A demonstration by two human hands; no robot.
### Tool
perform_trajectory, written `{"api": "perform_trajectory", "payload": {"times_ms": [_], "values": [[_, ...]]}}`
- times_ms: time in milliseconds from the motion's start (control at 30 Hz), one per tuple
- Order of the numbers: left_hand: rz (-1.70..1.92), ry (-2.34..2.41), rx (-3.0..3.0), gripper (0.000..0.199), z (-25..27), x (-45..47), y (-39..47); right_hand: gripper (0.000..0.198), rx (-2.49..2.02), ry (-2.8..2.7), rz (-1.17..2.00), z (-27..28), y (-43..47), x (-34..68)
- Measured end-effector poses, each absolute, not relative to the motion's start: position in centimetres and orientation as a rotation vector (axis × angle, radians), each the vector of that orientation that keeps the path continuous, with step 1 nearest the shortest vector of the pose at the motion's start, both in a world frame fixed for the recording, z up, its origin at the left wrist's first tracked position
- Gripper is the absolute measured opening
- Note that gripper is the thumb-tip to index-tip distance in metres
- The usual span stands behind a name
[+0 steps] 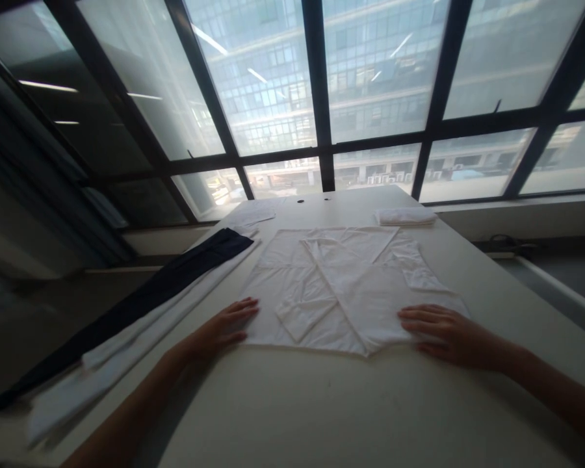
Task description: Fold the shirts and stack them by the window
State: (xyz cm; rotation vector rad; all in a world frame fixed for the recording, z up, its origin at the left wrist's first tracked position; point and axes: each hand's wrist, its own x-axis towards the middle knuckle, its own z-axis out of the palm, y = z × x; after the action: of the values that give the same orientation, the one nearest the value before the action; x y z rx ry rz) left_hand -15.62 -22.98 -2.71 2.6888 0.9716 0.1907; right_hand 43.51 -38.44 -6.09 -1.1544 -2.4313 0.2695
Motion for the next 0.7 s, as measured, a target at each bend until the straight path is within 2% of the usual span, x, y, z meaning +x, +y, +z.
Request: {"api": "perform_trajectory", "payload": {"times_ms": [167,267,400,600,700], "values": [[0.143,0.985,2.512,0.069,-0.9,-16.3,-24.0,0.040,-1.138,-2.474,0.128,-7.3,-37.9,44.1],[0.096,1.028,2.472,0.067,-0.3,-16.6,-24.5,0.041,-1.143,-2.494,0.098,-7.7,-37.8,44.4],[0.156,1.016,2.475,0.057,0.5,-16.2,-25.4,0.048,-1.186,-2.476,0.131,-7.7,-37.9,44.7],[0.176,1.043,2.530,0.067,0.5,-15.4,-26.3,0.065,-1.255,-2.475,0.115,-7.8,-37.8,44.9],[0.162,1.050,2.526,0.068,0.3,-15.6,-26.2,0.063,-1.269,-2.429,0.105,-8.3,-37.6,45.2]]}}
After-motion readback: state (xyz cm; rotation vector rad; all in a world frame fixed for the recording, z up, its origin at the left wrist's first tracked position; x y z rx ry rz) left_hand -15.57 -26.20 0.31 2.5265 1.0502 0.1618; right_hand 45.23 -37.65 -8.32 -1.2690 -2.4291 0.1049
